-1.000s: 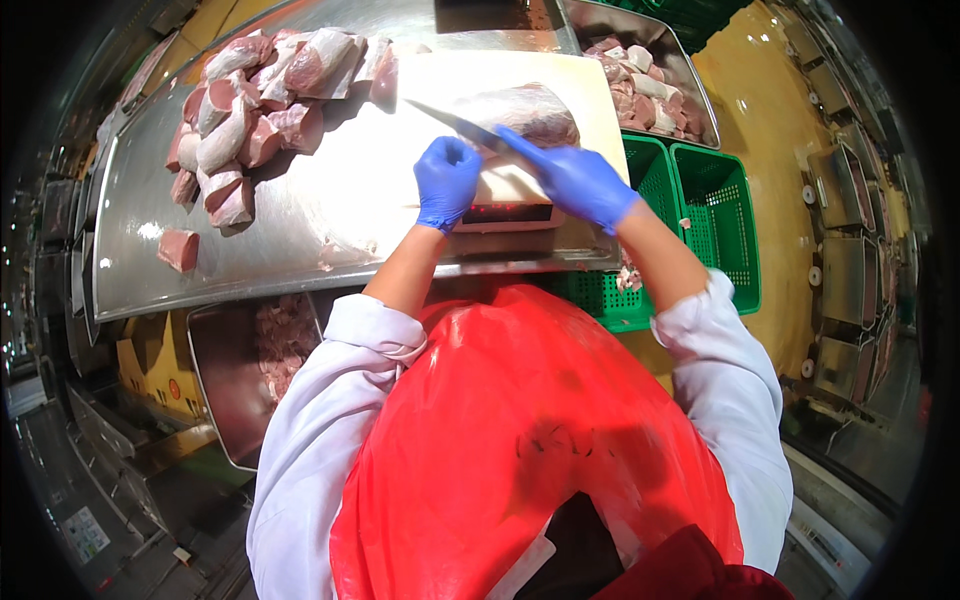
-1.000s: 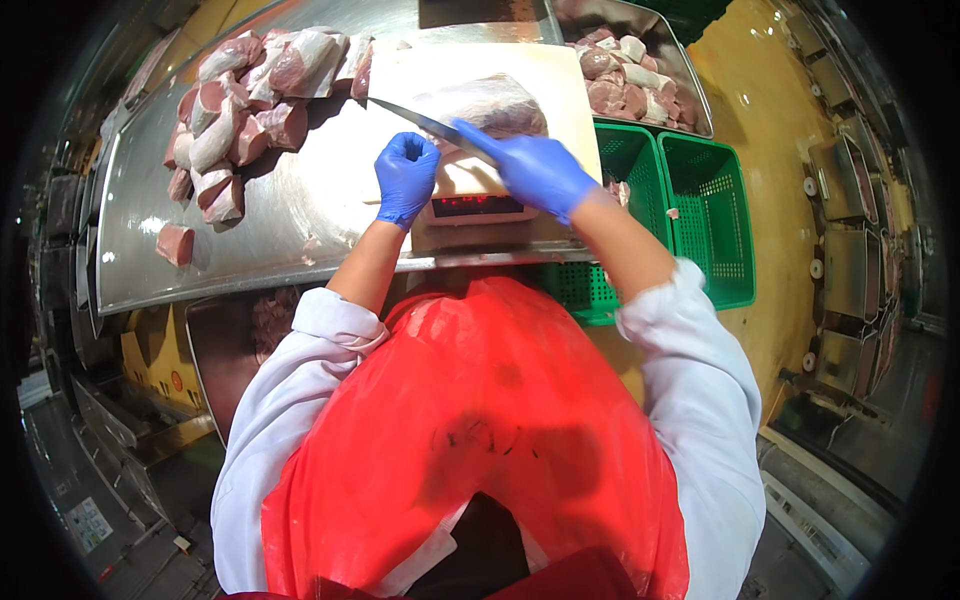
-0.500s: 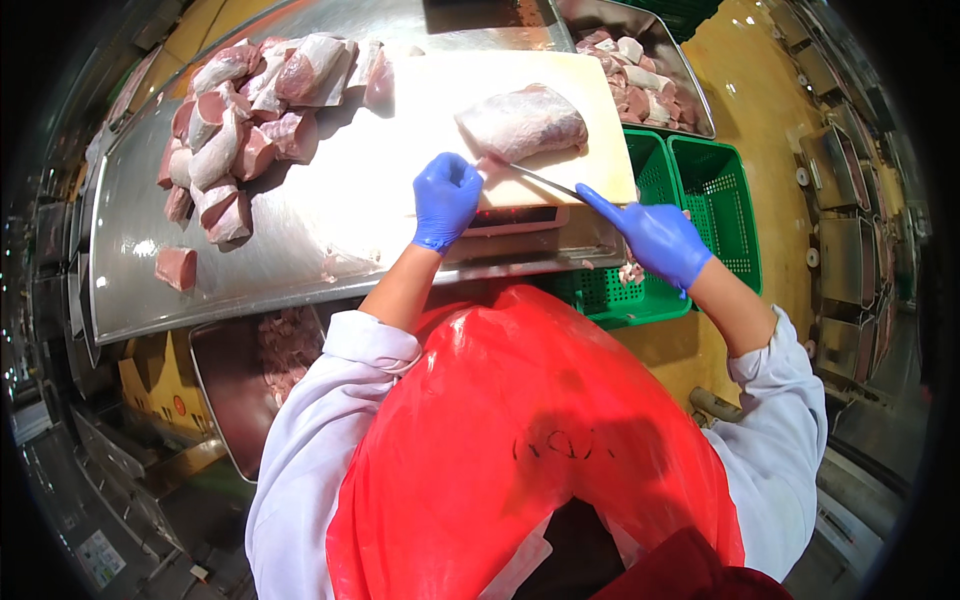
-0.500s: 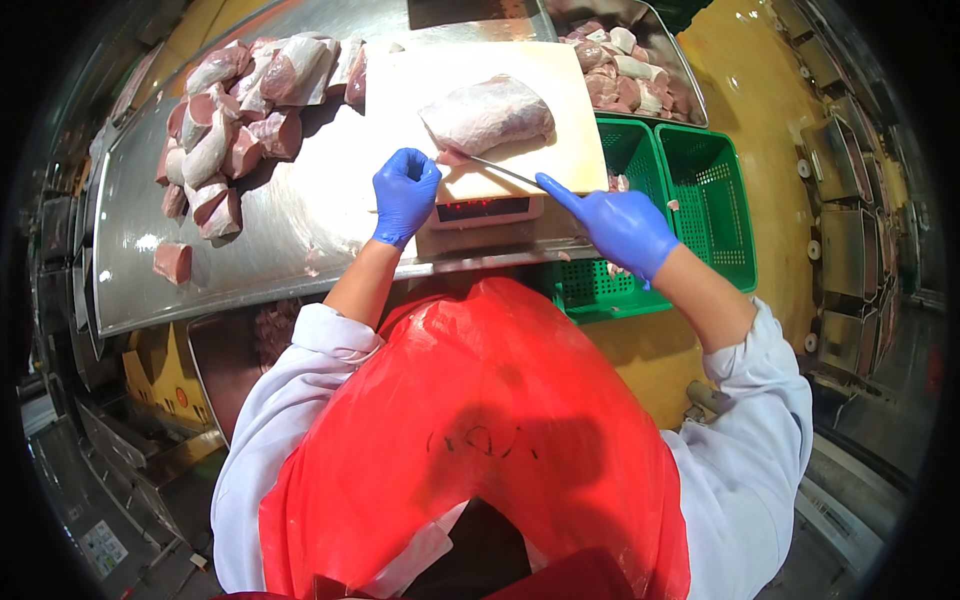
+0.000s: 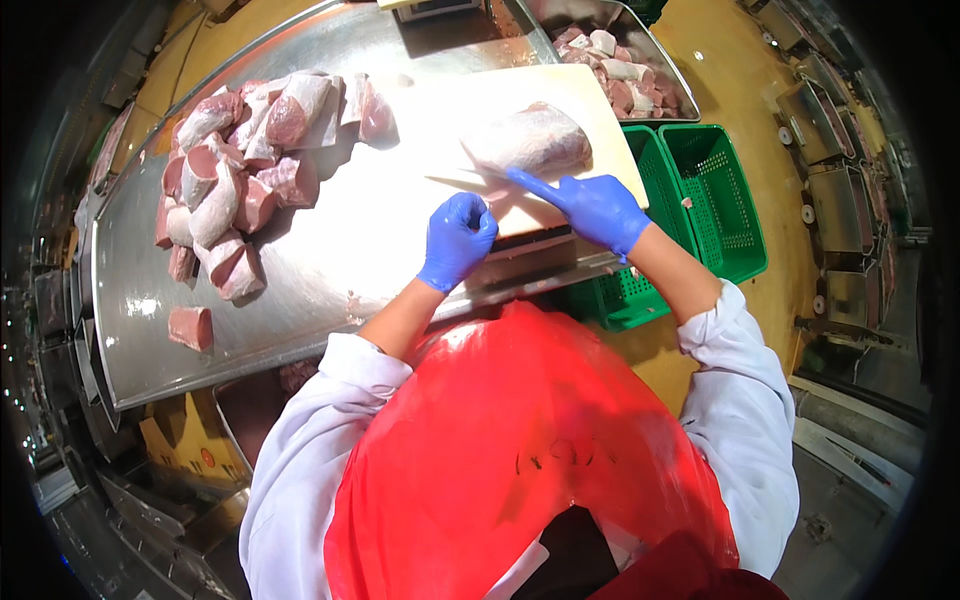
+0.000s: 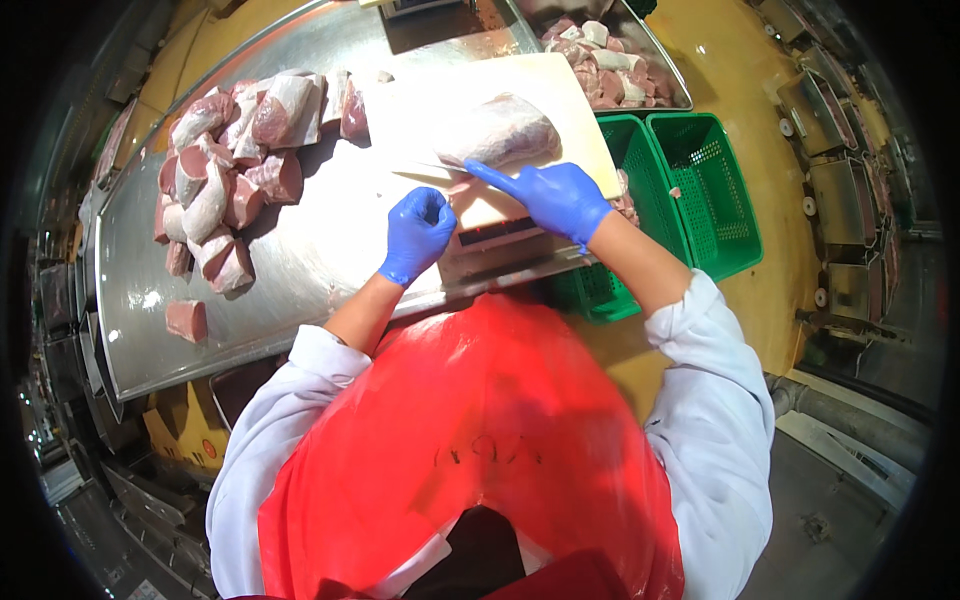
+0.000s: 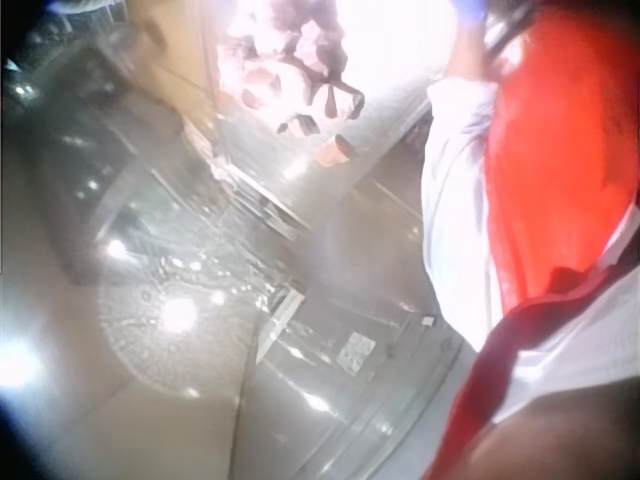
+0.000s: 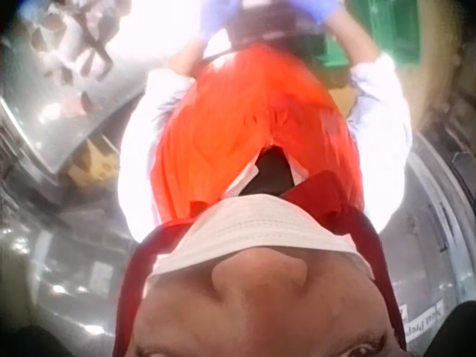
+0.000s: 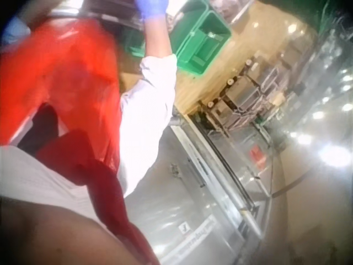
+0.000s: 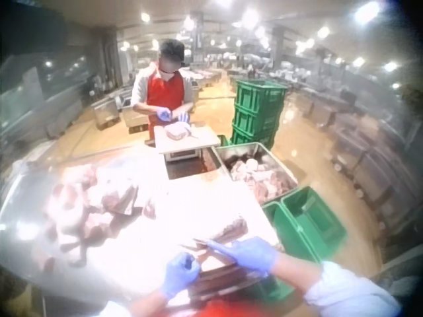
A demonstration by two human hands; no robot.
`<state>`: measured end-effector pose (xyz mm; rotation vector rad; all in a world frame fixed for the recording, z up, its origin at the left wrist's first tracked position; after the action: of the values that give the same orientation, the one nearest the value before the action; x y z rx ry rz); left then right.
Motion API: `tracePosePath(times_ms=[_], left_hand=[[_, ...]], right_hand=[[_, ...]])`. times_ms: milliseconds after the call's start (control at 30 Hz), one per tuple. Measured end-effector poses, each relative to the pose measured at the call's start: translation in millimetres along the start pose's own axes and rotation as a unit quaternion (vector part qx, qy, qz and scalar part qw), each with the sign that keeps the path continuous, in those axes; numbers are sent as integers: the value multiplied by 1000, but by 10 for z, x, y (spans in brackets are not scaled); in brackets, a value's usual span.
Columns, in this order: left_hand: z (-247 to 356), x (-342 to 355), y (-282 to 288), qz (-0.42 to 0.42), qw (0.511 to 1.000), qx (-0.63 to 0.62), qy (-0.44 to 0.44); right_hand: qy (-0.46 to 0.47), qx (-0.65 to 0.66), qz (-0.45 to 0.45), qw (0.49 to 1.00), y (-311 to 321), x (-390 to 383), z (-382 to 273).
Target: The person cuts large pieces of raw meat into smaller portions using a knife on a cutting board. The trimmed pieces are placed into green baskets while the main cuts remain on the table.
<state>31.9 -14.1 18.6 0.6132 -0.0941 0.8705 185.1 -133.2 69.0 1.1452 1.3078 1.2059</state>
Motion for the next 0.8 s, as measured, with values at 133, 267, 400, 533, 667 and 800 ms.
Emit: tracePosePath(times_ms=[133, 267, 400, 533, 667, 800], left_hand=[[-180, 120, 128, -7, 998, -54, 37], [-424, 160, 419, 20, 989, -121, 85], [-341, 417, 1122, 72, 988, -121, -66], [-545, 733, 1354, 65, 944, -323, -7], [-602, 847, 1250, 45, 895, -429, 116], [-732, 870, 1072, 16, 906, -398, 144]], right_hand=[[-45, 32, -77, 995, -17, -448, 192], [-100, -28, -124, 987, -55, -1136, 215], [-100, 108, 65, 987, -49, -1387, 45], [-240, 311, 255, 883, -30, -592, -269], [-256, 253, 303, 882, -71, 110, -409], [-270, 170, 246, 915, -298, 143, -544]])
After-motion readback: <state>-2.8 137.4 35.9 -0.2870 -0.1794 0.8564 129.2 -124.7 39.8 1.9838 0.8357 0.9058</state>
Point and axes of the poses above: each hand's wrist, its own x-axis towards the middle knuckle, its own y-axis out of the back of the hand, z = x × y, the point moved 8 cm from there along x, towards the middle knuckle, and after that the axes turned 5 degrees about y, right-handed, at the moved point
